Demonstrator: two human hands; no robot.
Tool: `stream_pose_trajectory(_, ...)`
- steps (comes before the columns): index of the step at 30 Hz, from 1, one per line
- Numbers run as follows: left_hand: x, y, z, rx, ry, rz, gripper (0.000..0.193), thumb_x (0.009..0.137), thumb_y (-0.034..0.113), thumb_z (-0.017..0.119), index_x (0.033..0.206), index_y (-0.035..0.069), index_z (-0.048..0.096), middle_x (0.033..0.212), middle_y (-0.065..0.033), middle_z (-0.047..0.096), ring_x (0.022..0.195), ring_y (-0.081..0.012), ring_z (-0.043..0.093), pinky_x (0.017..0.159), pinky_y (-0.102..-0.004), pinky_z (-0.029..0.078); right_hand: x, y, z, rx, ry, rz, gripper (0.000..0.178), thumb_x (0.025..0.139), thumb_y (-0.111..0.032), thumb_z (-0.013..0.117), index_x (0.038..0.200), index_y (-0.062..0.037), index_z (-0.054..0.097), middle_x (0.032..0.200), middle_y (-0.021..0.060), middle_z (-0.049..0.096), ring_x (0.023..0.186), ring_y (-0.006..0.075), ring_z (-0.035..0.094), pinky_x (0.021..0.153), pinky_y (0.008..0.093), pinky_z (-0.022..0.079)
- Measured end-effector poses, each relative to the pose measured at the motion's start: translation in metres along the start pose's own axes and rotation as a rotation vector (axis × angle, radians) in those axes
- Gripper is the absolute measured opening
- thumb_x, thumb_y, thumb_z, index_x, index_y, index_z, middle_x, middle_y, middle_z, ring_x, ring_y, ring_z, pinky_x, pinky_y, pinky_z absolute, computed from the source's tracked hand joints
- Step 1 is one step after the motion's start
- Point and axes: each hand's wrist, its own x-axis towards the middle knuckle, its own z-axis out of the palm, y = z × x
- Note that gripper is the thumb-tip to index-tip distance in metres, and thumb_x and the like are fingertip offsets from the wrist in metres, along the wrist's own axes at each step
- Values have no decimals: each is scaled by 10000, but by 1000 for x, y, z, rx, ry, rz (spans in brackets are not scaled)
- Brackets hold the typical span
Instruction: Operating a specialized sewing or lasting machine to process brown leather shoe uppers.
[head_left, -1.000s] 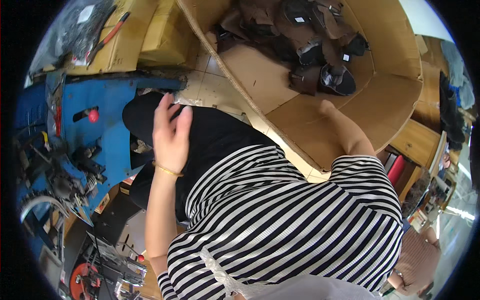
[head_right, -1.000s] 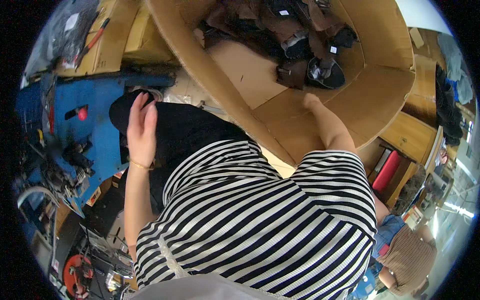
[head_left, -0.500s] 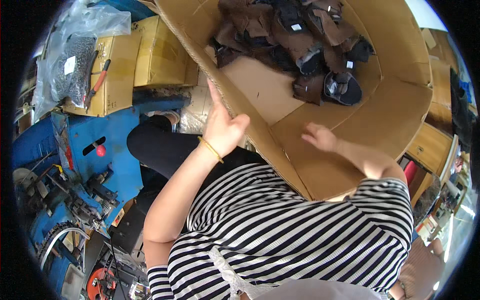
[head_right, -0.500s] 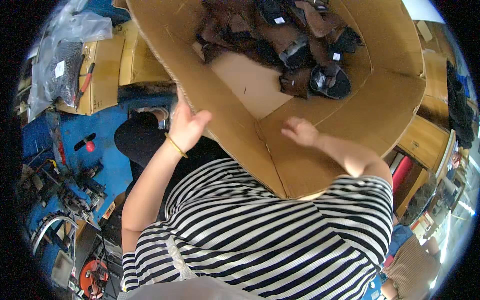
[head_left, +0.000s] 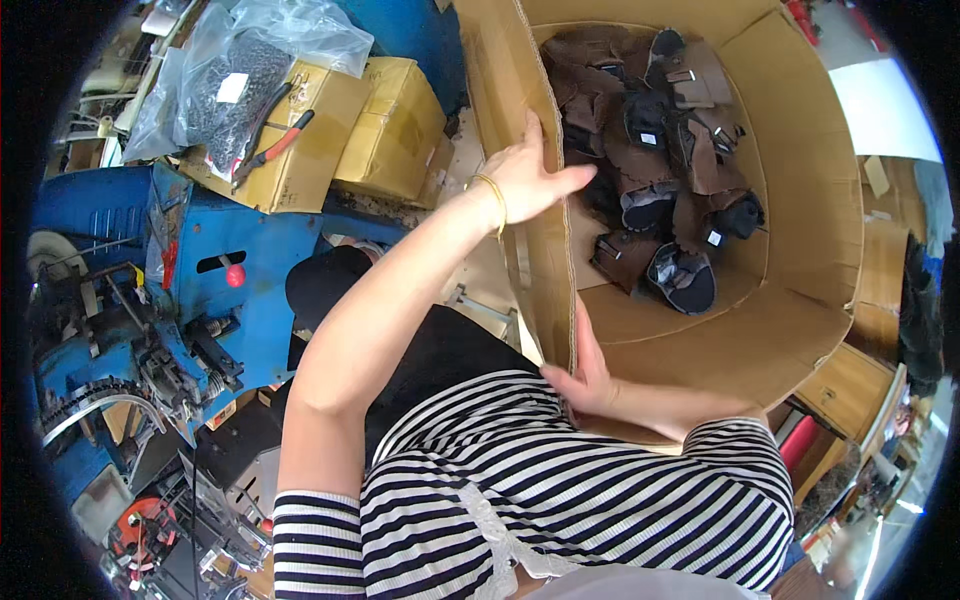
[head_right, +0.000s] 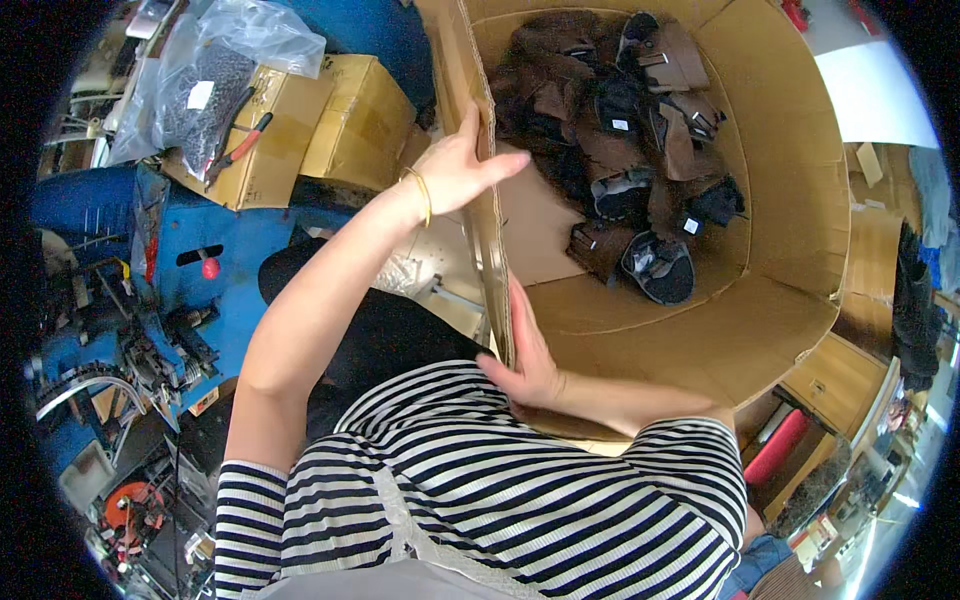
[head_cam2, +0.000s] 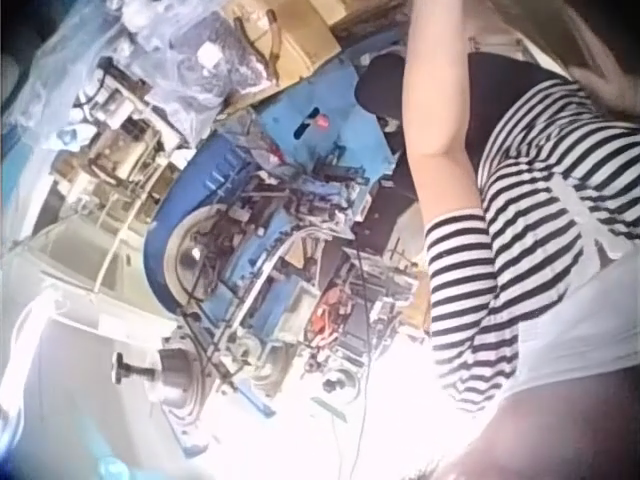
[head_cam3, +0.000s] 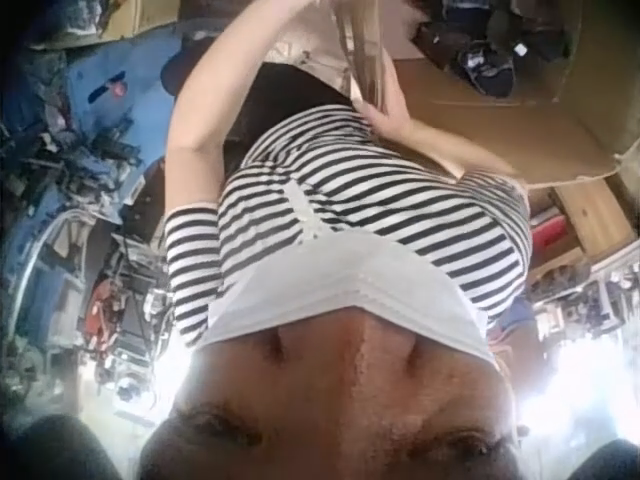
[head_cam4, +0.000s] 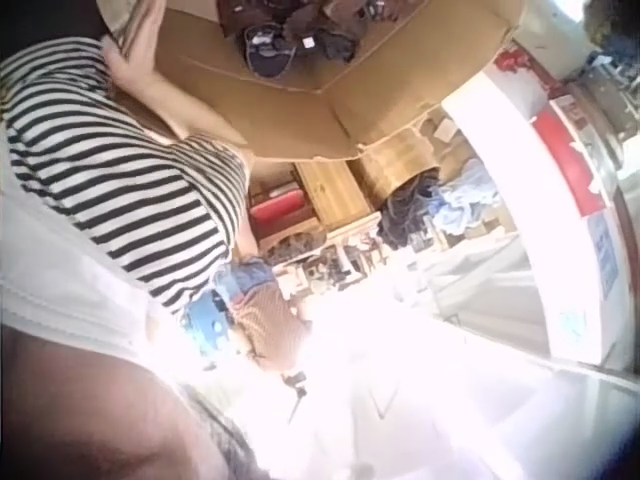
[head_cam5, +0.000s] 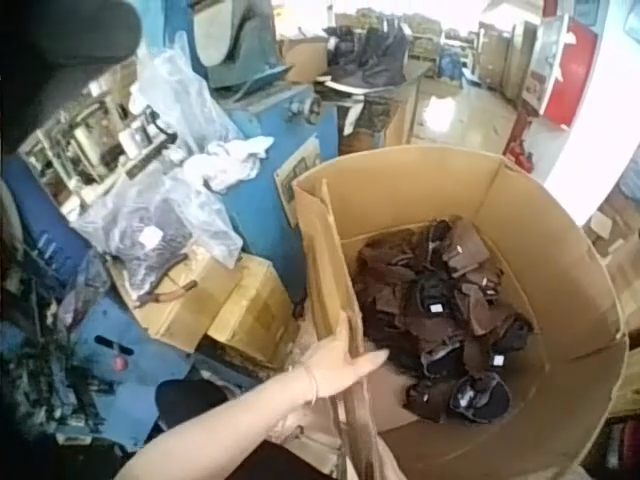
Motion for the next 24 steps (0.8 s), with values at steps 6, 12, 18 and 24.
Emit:
stream_pose_trajectory(6,-3,-54,-11,-762,161,199,925,898,634,486,1468,-47,224,1480,-244,336,1375,-299,344,1127,-345,260,111,2,-33,-489,48,-320,828,754,-205,517,1465,65,190,1495,257,277,1391,379,288,1146,424,229)
stream_pose_trajectory(12,-78,-20,23,-341,156,124,825,948,586,409,1443,-61,282,1478,-273,315,1388,-336,315,1132,-368,251,256,-25,-91,-411,216,-217,656,799,-275,568,1377,-12,403,1243,202,577,1095,298,589,941,370,457)
stream_pose_trajectory(18,-86,-29,25,-585,281,-158,1015,897,633,452,1412,-185,144,1481,-352,213,1413,-387,222,1156,-371,193,223,-23,-294,-1093,31,28,595,984,-498,378,1226,3,589,1219,235,596,1152,337,562,970,386,419)
stream_pose_trajectory(24,-67,-19,38,-599,135,-145,1086,858,635,542,1462,-112,36,1423,-278,392,1317,-331,415,1085,-328,316,-44,-20,-410,-1752,-318,804,667,959,-595,235,1184,-131,659,1188,163,631,1226,317,502,1096,407,308)
